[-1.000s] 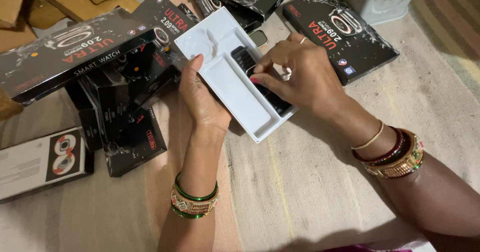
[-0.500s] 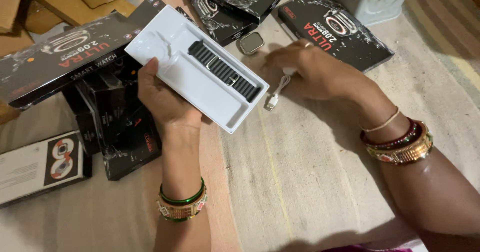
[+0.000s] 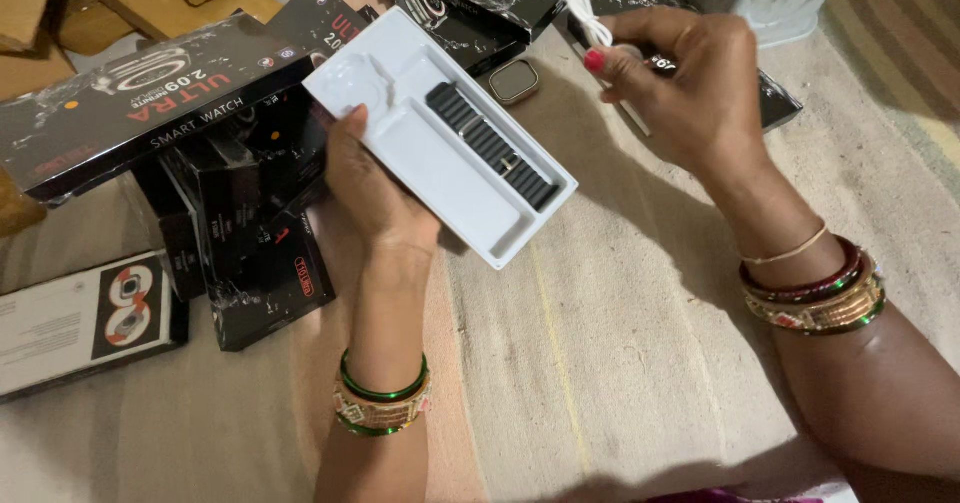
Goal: The person opens smartwatch boxes, removes the watches and accessories, places them into padded envelopes, and seals the envelopes with tape. The person repeats this process for multiple units.
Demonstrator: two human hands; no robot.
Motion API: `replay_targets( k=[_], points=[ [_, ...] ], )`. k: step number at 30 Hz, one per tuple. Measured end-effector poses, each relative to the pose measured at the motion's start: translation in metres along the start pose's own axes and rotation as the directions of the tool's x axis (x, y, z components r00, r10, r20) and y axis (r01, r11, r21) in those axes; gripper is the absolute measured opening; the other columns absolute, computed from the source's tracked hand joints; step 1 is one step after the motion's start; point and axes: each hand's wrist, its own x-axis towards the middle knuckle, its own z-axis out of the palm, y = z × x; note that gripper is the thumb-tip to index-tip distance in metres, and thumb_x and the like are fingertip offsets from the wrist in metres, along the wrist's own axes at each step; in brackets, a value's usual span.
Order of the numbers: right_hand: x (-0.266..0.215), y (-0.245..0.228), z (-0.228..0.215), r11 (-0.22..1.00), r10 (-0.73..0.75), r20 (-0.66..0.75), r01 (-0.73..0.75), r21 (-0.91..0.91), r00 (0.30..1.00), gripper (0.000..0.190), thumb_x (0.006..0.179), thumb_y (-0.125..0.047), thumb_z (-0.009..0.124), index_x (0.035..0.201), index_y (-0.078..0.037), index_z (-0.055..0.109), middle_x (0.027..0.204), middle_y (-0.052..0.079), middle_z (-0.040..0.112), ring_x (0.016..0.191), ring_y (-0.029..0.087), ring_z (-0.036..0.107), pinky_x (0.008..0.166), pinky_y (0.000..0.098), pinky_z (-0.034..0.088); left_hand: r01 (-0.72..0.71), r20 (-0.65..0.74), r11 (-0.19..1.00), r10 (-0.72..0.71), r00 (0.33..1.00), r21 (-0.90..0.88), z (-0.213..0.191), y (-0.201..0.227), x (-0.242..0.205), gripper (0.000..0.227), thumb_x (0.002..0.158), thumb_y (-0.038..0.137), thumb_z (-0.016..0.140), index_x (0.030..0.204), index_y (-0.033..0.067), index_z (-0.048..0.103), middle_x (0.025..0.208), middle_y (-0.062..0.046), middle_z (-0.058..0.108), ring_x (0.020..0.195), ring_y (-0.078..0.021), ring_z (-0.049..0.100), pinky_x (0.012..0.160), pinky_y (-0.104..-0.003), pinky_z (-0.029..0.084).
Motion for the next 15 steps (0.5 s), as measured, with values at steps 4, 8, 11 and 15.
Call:
replay_targets(
  k=[4, 8, 11, 15],
  points=[
    [-0.015, -0.013, 0.014, 0.949, -0.062, 0.102, 0.027, 0.313, 0.993, 0.009, 0.098, -0.008, 0.068, 0.105, -0.006, 0.073, 0.095, 0.009, 0.075, 0.073, 0.009, 0.075, 0.059, 0.0198, 0.059, 0.029, -0.069, 0.998, -0.026, 0.997, 0.051, 0.003, -0.021, -0.007, 0.06, 0.092, 0.03, 0.054, 0.145, 0.0029, 0.046, 0.141, -0.017, 0.056, 0.134, -0.0305, 0.054, 0.115, -0.048, 0.045],
    [-0.031, -0.033, 0.026, 0.981, -0.029, 0.231, -0.017, 0.195, 0.972, 0.011, 0.09, -0.01, 0.076, 0.1, -0.004, 0.078, 0.09, 0.011, 0.076, 0.059, 0.015, 0.07, 0.046, 0.0229, 0.049, 0.073, -0.047, 0.997, -0.074, 0.996, -0.031, -0.001, -0.029, -0.006, 0.064, 0.092, 0.032, 0.055, 0.148, 0.0017, 0.045, 0.144, -0.015, 0.054, 0.133, -0.0302, 0.053, 0.115, -0.048, 0.042],
    [-0.04, -0.043, 0.029, 0.976, -0.216, 0.191, 0.209, 0.054, 0.958, 0.015, 0.086, -0.014, 0.082, 0.095, -0.002, 0.08, 0.084, 0.012, 0.07, 0.063, 0.019, 0.064, 0.05, 0.0234, 0.044, 0.125, -0.04, 0.989, -0.128, 0.991, -0.077, -0.005, -0.026, -0.004, 0.064, 0.09, 0.033, 0.055, 0.147, 0.0036, 0.046, 0.142, -0.015, 0.055, 0.131, -0.0322, 0.053, 0.113, -0.05, 0.042],
    [-0.037, -0.041, 0.027, 0.992, -0.108, 0.173, 0.095, 0.085, 0.979, 0.01, 0.097, -0.011, 0.076, 0.102, -0.003, 0.081, 0.085, 0.012, 0.065, 0.074, 0.022, 0.06, 0.055, 0.0297, 0.047, 0.131, 0.043, 0.988, -0.127, 0.991, -0.084, -0.006, -0.018, -0.002, 0.063, 0.091, 0.031, 0.056, 0.147, 0.0048, 0.046, 0.145, -0.015, 0.054, 0.133, -0.0335, 0.052, 0.115, -0.049, 0.04]
  ],
)
